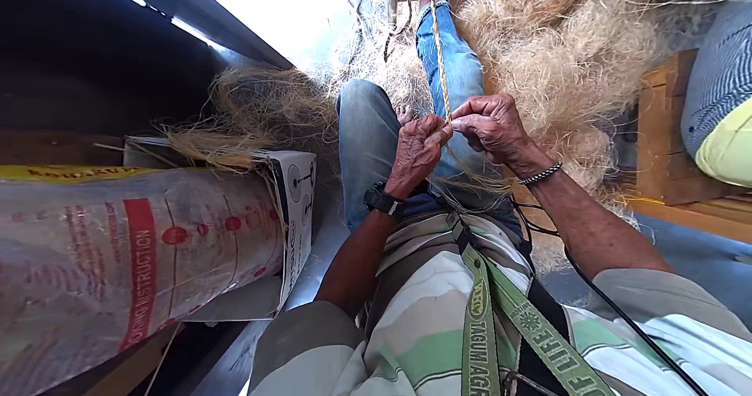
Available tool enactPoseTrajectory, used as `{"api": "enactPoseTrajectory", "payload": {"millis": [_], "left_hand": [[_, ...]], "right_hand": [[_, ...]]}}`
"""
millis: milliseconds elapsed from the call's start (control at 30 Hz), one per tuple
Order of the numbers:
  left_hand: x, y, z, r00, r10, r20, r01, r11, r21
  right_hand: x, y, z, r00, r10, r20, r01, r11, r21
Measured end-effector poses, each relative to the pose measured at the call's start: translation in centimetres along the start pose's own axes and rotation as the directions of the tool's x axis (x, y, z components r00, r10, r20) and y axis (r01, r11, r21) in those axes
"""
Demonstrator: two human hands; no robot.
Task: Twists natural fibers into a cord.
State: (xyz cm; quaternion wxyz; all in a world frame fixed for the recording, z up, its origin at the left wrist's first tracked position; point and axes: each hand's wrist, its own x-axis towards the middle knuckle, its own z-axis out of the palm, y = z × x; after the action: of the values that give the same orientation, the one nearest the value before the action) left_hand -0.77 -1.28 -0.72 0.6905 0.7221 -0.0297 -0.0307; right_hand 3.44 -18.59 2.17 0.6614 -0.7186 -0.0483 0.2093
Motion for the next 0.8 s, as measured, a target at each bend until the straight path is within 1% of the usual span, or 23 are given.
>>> {"api": "enactPoseTrajectory", "payload": {"millis": [100, 167, 200, 267, 333, 367, 467, 533, 633, 733, 800], "left_hand": [[0.1, 0.0, -0.4, 0.998, 0.055, -0.004, -0.054, 0.995, 0.079], [-0.3, 0.2, -0.2, 0.997, 0.081, -0.018, -0.079, 0.989, 0.126], [-0.8, 0.7, -0.1, 0.996, 0.079, -0.029, -0.074, 0.984, 0.159], [-2.3, 1.9, 0.2, 0.996, 0.074, -0.045, -0.061, 0.970, 0.235], [-3.6, 2.2, 0.4, 0.991, 0.118, -0.062, -0.093, 0.948, 0.304], [-4.2, 2.3, 0.6, 0.989, 0.128, -0.070, -0.098, 0.938, 0.332], [-4.7, 2.5, 1.6, 0.993, 0.110, -0.040, -0.083, 0.905, 0.418], [-4.7, 1.7, 2.7, 0.995, 0.094, -0.014, -0.077, 0.885, 0.458], [-5.1, 0.0, 4.0, 0.996, 0.084, 0.025, -0.086, 0.880, 0.467], [-5.3, -0.4, 3.4, 0.995, 0.035, 0.094, -0.076, 0.874, 0.480], [-5.0, 0.4, 2.2, 0.995, 0.027, 0.096, -0.069, 0.879, 0.472]], "right_hand": [[-0.1, 0.2, 0.6, 0.999, 0.005, -0.034, -0.003, 0.998, 0.062], [-0.2, 0.3, 0.8, 0.998, -0.012, -0.066, 0.016, 0.998, 0.053], [-0.3, 0.3, 0.9, 0.996, -0.033, -0.088, 0.035, 0.999, 0.014], [-0.4, 0.2, 0.9, 0.987, -0.100, -0.124, 0.084, 0.988, -0.128], [-0.6, 0.1, 0.7, 0.976, -0.167, -0.143, 0.122, 0.952, -0.279], [-0.7, 0.3, 0.6, 0.969, -0.190, -0.155, 0.132, 0.936, -0.327], [-0.9, 1.0, 0.6, 0.969, -0.174, -0.176, 0.100, 0.925, -0.367], [-1.0, 1.3, 0.8, 0.978, -0.118, -0.173, 0.060, 0.949, -0.311], [-1.2, 1.1, 1.1, 0.987, 0.008, -0.162, -0.030, 0.991, -0.130], [-1.5, 0.8, 1.2, 0.978, 0.169, -0.124, -0.160, 0.984, 0.080], [-1.4, 1.1, 1.1, 0.971, 0.212, -0.107, -0.194, 0.969, 0.155]]}}
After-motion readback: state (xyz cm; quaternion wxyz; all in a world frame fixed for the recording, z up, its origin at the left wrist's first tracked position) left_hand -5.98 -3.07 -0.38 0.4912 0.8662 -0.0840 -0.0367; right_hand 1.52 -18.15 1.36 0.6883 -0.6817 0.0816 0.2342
